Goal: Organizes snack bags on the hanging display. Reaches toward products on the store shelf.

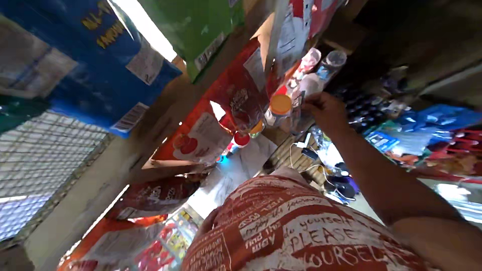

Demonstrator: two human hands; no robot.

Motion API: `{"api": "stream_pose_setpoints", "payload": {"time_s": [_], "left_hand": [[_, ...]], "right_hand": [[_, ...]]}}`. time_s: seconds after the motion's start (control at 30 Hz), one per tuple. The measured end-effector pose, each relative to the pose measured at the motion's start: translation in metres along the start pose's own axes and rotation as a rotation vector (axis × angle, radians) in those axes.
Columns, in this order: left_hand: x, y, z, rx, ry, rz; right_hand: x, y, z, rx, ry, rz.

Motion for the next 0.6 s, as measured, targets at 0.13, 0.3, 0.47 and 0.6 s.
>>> {"api": "stream_pose_setpoints", "payload": {"time_s": [0.13,0.3,0.47,0.6], "left_hand": [[0.063,-0.077,0.107,-0.669,-0.463,0.624],[0.032,-0.032,0.135,-0.363,0.047,0.873],[0.009,-0.017,0.185,-0.313,0.098,0.391],[0.008,-0.016,0.22,-0.289,0.187,0.177]], "right_hand": [[-0.028,0.031,-0.005,0.053,-0.188,-0.079],[-0.07,0.059,-0.001,0.095,-0.416,-0.016],[-0.123,0.092,0.001,0.268,-0.62,0.057],[-0.163,0.103,-0.01,0.255,-0.698,0.064]]}}
Point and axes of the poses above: each hand's wrist, its own z-axis towards the middle knuckle, its own x-axis out of the back of the hand, y = z × x, the point moved 1 cm from there along z, towards the middle knuckle, and after that the axes turned 6 degrees about -y, right-handed, at the moved point
